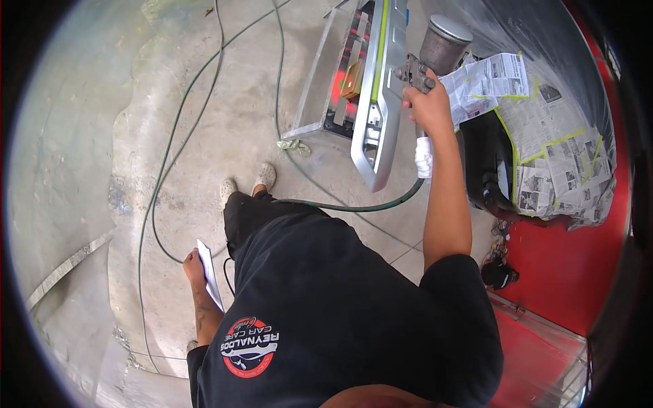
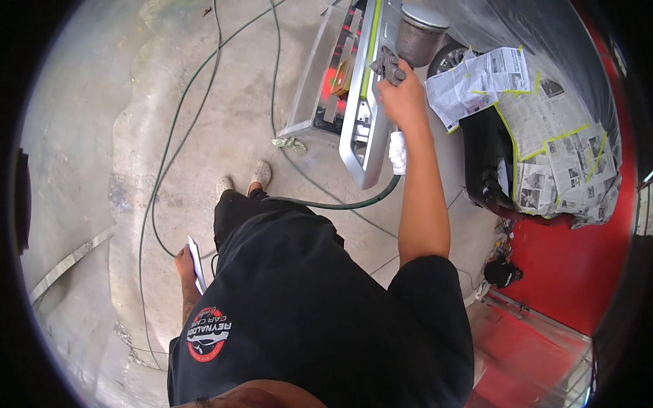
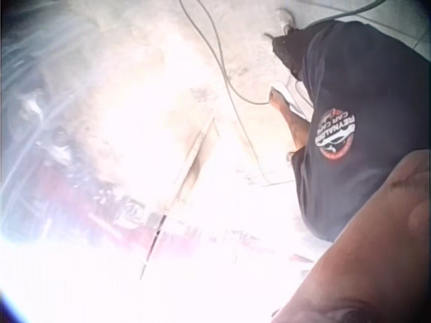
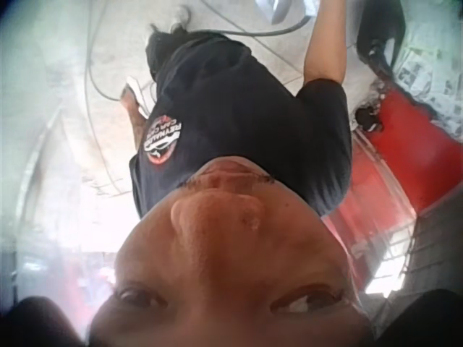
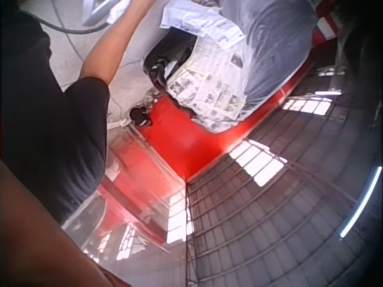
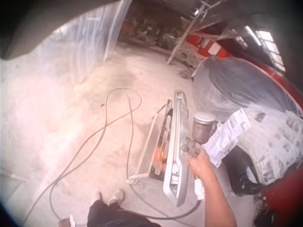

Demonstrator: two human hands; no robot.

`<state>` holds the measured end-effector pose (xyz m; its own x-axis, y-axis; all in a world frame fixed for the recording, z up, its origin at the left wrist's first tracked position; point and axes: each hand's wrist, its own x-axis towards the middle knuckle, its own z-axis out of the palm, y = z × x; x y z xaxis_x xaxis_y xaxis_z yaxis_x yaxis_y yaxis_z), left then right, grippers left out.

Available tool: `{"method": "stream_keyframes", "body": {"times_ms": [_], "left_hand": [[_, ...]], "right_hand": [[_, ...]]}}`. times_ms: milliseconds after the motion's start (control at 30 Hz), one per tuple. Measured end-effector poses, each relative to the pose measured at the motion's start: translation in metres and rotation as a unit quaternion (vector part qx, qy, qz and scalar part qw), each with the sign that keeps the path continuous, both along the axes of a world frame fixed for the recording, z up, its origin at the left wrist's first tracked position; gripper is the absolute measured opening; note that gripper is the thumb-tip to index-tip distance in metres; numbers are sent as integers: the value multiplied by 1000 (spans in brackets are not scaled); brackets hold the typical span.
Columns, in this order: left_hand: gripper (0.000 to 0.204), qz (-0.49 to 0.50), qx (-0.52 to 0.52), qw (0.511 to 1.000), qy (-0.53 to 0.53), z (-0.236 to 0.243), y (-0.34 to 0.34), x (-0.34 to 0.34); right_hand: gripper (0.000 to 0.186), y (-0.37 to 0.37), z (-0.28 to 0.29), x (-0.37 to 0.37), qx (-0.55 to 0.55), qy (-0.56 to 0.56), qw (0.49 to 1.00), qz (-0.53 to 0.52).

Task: Painting a car bumper using a spray gun.

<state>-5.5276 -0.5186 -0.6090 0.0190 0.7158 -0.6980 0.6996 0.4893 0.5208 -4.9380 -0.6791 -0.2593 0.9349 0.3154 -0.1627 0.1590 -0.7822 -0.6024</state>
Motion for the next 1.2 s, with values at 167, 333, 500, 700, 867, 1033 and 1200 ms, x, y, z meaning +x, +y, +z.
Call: {"method": "stream_keyframes", "body": {"times_ms": [167,333,500,700,867,1033,1200], "left_hand": [[38,-32,39,999,0,-3,49,22],[38,-24,71,997,-9,3,112,22],[37,-63,81,995,-1,7,154,23],[37,-82,55,995,4,-2,156,31],[35,-81,50,995,-22,-6,149,38],[41,-118,7,993,15,-7,153,34],[40,-134,16,991,9,-13,172,35]], "right_hand": [[57,12,-24,45,22,-202,979,-2],[44,38,-3,25,85,-86,990,-70],[40,41,9,0,21,-10,998,-58],[42,55,4,-3,31,-80,994,-63],[50,51,11,-20,84,-118,984,-102],[52,23,27,-58,62,-72,987,-127],[51,-9,36,-105,73,-13,983,-167]]}}
